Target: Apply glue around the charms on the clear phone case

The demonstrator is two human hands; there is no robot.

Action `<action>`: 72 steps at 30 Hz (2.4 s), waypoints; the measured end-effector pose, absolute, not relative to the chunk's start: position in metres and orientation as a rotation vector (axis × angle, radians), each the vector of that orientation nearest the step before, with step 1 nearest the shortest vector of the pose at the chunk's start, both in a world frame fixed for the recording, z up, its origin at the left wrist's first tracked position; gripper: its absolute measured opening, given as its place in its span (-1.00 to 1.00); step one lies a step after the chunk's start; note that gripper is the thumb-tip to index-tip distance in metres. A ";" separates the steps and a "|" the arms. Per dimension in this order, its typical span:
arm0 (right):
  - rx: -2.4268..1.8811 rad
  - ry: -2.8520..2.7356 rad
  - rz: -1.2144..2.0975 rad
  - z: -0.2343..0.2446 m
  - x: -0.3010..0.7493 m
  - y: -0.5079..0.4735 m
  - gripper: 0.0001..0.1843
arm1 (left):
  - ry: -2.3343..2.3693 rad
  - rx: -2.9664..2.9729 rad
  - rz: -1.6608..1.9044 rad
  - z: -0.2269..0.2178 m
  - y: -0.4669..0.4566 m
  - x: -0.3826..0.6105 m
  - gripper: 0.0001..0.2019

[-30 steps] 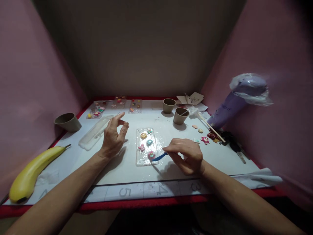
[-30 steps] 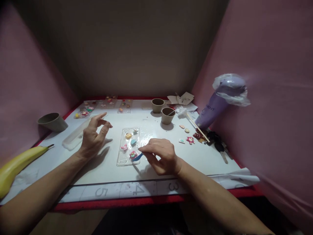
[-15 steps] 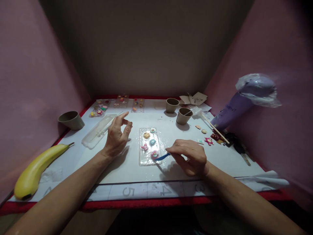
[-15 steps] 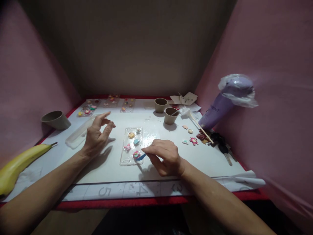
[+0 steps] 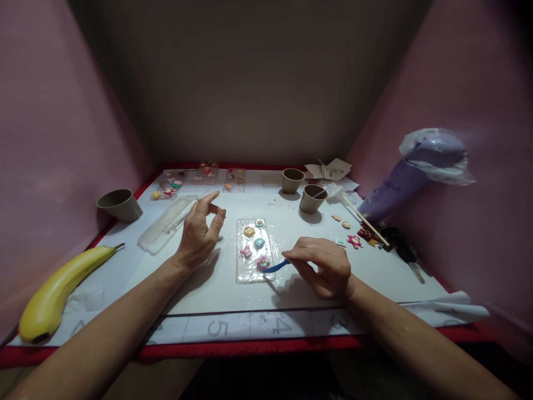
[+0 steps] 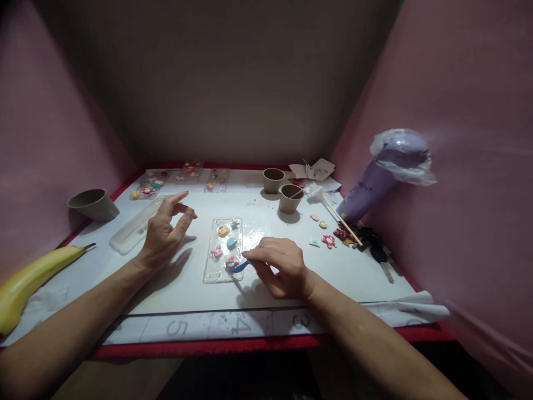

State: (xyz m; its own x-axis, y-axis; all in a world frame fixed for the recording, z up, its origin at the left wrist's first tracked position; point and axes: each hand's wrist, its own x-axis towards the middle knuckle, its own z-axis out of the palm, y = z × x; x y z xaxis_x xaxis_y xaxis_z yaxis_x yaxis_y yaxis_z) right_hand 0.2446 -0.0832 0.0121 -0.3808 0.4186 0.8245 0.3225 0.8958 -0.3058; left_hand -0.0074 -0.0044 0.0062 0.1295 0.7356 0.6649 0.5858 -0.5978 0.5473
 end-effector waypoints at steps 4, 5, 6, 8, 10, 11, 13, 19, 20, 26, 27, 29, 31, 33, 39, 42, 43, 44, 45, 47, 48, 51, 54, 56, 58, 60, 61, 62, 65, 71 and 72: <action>-0.532 -1.930 0.164 0.011 0.246 -0.084 -0.68 | 1.324 2.243 1.466 0.006 -0.003 -0.008 -0.60; -0.533 -1.909 0.173 0.012 0.247 -0.084 -0.67 | 1.325 2.243 1.466 0.006 -0.003 -0.008 -0.60; -0.538 -1.892 0.178 0.012 0.248 -0.084 -0.67 | 1.327 2.241 1.464 0.006 -0.003 -0.008 -0.60; -0.554 -1.871 0.170 0.013 0.250 -0.083 -0.66 | 1.332 2.238 1.460 0.006 -0.003 -0.008 -0.60; -0.573 -1.858 0.146 0.013 0.253 -0.083 -0.65 | 1.336 2.235 1.456 0.007 -0.004 -0.008 -0.60; -0.583 -1.851 0.130 0.014 0.255 -0.082 -0.65 | 1.338 2.234 1.456 0.007 -0.004 -0.008 -0.60; -0.602 -1.835 0.095 0.014 0.257 -0.081 -0.65 | 1.342 2.234 1.455 0.007 -0.004 -0.008 -0.60; -0.650 -1.855 0.098 0.016 0.256 -0.079 -0.71 | 1.346 2.236 1.449 0.007 -0.004 -0.007 -0.60; -0.655 -1.870 0.100 0.016 0.256 -0.079 -0.71 | 1.345 2.237 1.449 0.007 -0.004 -0.007 -0.60; -0.645 -1.928 0.077 0.014 0.253 -0.078 -0.74 | 1.348 2.238 1.453 0.007 -0.004 -0.008 -0.59; -0.646 -1.928 0.080 0.014 0.253 -0.078 -0.74 | 1.353 2.237 1.452 0.008 -0.004 -0.008 -0.59; -0.653 -1.928 0.079 0.015 0.252 -0.079 -0.74 | 1.363 2.235 1.450 0.008 -0.004 -0.008 -0.59; -0.657 -1.925 0.072 0.016 0.252 -0.079 -0.75 | 1.371 2.234 1.446 0.008 -0.004 -0.008 -0.59; -0.658 -1.920 0.065 0.017 0.252 -0.080 -0.75 | 1.375 2.234 1.445 0.008 -0.004 -0.008 -0.59; -0.644 -1.926 0.090 0.014 0.252 -0.079 -0.73 | 1.365 2.242 1.450 0.007 -0.003 -0.007 -0.60; -0.630 -1.929 0.095 0.013 0.252 -0.079 -0.72 | 1.360 2.243 1.454 0.007 -0.003 -0.007 -0.59; -0.632 -1.929 0.092 0.013 0.252 -0.079 -0.73 | 1.361 2.242 1.454 0.007 -0.003 -0.007 -0.60; -0.638 -1.927 0.088 0.013 0.252 -0.079 -0.73 | 1.363 2.241 1.453 0.007 -0.003 -0.007 -0.60; -0.643 -1.925 0.086 0.013 0.252 -0.079 -0.73 | 1.365 2.240 1.450 0.007 -0.003 -0.007 -0.60; -0.647 -1.927 0.089 0.014 0.252 -0.079 -0.73 | 1.368 2.241 1.446 0.007 -0.003 -0.007 -0.60; -0.644 -1.927 0.092 0.014 0.252 -0.079 -0.72 | 1.368 2.242 1.445 0.007 -0.003 -0.007 -0.60; -0.630 -1.932 0.095 0.013 0.251 -0.079 -0.73 | 1.368 2.245 1.446 0.007 -0.003 -0.007 -0.60; -0.630 -1.930 0.090 0.014 0.252 -0.079 -0.73 | 1.365 2.247 1.447 0.007 -0.003 -0.007 -0.60; -0.634 -1.929 0.093 0.014 0.252 -0.079 -0.73 | 1.365 2.248 1.445 0.007 -0.003 -0.008 -0.60; -0.633 -1.933 0.099 0.014 0.251 -0.079 -0.73 | 1.366 2.249 1.441 0.007 -0.003 -0.008 -0.59; -0.628 -1.937 0.101 0.014 0.251 -0.079 -0.73 | 1.368 2.250 1.439 0.008 -0.003 -0.008 -0.60; -0.625 -1.937 0.101 0.014 0.250 -0.079 -0.73 | 1.370 2.250 1.439 0.008 -0.003 -0.008 -0.60; -0.621 -1.937 0.102 0.013 0.250 -0.079 -0.73 | 1.371 2.251 1.440 0.008 -0.004 -0.008 -0.60; -0.621 -1.929 0.107 0.013 0.251 -0.079 -0.72 | 1.374 2.252 1.444 0.008 -0.004 -0.008 -0.60; -0.626 -1.929 0.102 0.015 0.252 -0.080 -0.73 | 1.372 2.256 1.444 0.008 -0.003 -0.007 -0.59; -0.625 -1.930 0.101 0.015 0.252 -0.080 -0.73 | 1.372 2.255 1.444 0.009 -0.003 -0.007 -0.59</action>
State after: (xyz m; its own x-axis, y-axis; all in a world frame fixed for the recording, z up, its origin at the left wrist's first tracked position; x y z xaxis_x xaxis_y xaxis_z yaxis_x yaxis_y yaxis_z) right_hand 0.2523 -0.0799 0.0154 -0.3079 0.4667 0.8291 0.3772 0.8599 -0.3440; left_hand -0.0069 -0.0034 0.0086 0.1276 0.7440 0.6559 0.6169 -0.5774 0.5349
